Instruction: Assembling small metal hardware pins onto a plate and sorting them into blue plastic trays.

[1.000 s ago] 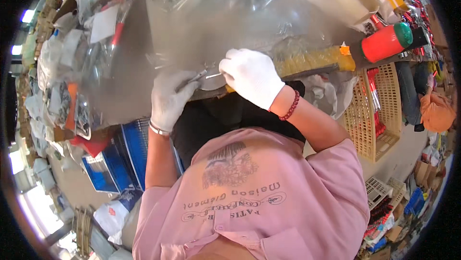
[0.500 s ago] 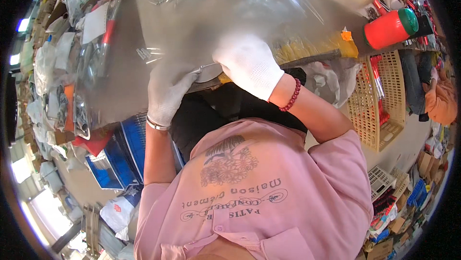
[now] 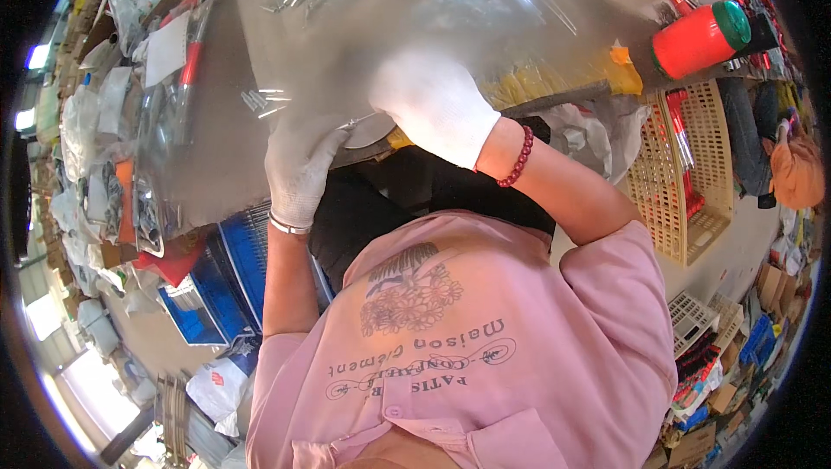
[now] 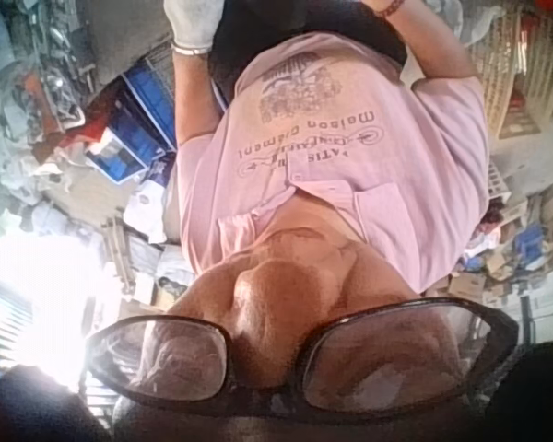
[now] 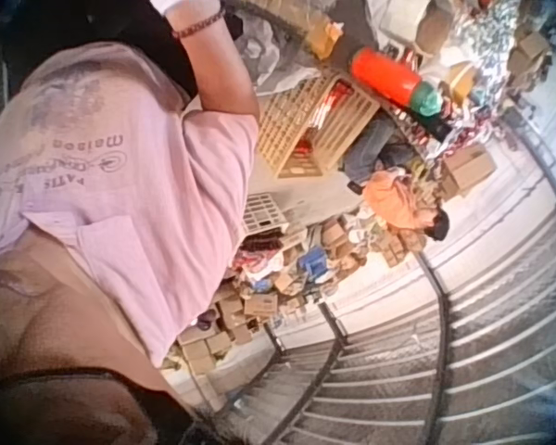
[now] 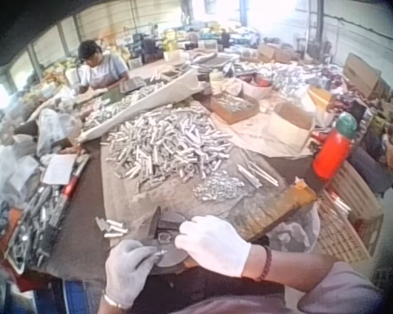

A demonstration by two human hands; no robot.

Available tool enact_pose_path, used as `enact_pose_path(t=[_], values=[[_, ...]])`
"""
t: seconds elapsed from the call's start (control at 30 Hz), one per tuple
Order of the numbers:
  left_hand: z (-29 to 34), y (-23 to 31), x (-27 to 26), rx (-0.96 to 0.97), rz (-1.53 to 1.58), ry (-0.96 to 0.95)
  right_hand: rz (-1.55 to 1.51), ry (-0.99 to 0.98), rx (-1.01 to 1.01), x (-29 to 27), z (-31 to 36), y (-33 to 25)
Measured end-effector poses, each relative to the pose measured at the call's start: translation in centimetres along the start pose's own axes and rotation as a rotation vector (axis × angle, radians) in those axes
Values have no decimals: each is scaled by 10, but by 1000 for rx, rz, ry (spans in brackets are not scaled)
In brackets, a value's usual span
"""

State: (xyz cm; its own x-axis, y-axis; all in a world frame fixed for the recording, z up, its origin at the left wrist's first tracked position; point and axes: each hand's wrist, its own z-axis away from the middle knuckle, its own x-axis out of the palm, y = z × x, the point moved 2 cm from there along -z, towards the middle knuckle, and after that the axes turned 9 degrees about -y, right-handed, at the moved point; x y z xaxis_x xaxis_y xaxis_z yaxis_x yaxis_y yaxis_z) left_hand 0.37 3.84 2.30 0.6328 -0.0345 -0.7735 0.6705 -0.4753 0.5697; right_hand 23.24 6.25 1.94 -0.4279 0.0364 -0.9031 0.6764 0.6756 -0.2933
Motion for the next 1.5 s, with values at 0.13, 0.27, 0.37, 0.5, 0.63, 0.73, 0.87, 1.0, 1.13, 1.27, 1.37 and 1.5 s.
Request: enact_pose_path(t=[0.13,0.27,0.37,0.5,0.63,0.73,0.87,1.0,1.13,1.27,1.37,1.5], values=[[2,-3,1,10,-12,5,8,-50,3,-2,-7,-2],[4,-4,3,21,43,-8,-91,-102,20,-2,-9,-2],[4,1,5,60,4,32,-96,-83,-34,5,-5,1],[9,2,5,4,-32,21,-116,25,19,-3,3,-1],[8,7,3,32,-58,37,20,224,334,-31,31,58],[6,7,2,39,-61,27,219,114,672,-55,52,115],[7,4,4,62,-72,48,286,84,630,-61,57,142],[8,4,5,62,-76,57,354,-10,528,-49,54,157],[9,4,6,76,-57,71,401,-31,460,-54,51,151],[10,6,5,66,-41,78,381,-14,467,-51,52,150],[11,5,5,44,-39,75,349,-18,441,-56,43,131],[10,-1,9,59,13,96,-5,116,234,-46,16,60]])
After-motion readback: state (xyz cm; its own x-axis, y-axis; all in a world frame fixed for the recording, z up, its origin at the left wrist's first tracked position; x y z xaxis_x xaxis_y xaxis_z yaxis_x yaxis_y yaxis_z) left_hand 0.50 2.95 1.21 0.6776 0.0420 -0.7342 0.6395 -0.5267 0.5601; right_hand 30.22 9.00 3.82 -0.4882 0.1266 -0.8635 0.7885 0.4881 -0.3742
